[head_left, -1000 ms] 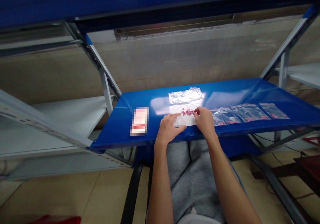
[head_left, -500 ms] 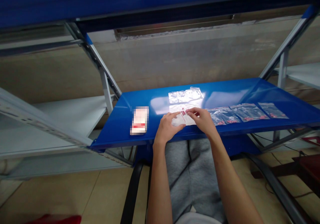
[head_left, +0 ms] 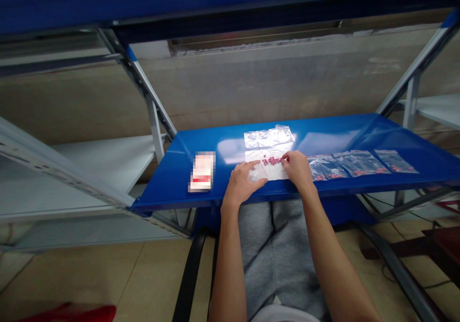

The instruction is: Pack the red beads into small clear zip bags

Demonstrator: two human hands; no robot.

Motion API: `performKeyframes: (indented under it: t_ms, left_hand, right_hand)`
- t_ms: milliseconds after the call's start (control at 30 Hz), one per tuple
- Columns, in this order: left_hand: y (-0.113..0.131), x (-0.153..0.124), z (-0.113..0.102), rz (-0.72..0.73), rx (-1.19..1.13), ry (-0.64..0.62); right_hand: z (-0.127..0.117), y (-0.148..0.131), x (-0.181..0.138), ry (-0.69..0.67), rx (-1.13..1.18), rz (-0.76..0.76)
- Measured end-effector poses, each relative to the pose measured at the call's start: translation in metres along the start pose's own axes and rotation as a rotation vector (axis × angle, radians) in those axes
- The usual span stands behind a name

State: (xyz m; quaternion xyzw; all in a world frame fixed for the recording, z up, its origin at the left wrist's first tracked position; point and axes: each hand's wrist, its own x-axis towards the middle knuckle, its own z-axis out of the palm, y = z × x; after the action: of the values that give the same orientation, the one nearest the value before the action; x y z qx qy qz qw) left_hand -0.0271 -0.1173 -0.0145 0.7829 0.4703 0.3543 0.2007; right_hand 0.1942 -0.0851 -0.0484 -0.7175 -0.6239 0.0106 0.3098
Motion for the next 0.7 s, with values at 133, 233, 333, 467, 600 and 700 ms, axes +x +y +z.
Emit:
performKeyframes:
  t_ms: [133, 233, 333, 467, 600, 700]
  left_hand:
    - [0.0, 0.0, 0.0, -0.01, 0.008, -0.006]
    - [0.002, 0.0, -0.001, -0.006, 0.023, -0.008]
    - [0.004, 0.0, -0.002, -0.007, 0.036, -0.008]
    - [0.004, 0.001, -0.001, -0.007, 0.012, -0.009]
    - [0.003, 0.002, 0.0, 0.0, -0.022, 0.001]
    - [0.003, 0.002, -0.001, 0.001, -0.038, 0.004]
  right_hand:
    - [-0.004, -0.002, 0.002, -0.009, -0.029, 0.02]
    - [-0.011, -0.005, 0.001, -0.002, -0.007, 0.028]
    - [-0.021, -0.012, -0.004, 0.002, 0.124, 0.015]
    - [-0.03, -0.033, -0.017, -0.07, 0.41, -0.054]
    - [-0.029, -0.052, -0.027, -0.183, 0.538, -0.143]
    - [-0.025, -0.052, -0.029, -0.207, 0.549, -0.175]
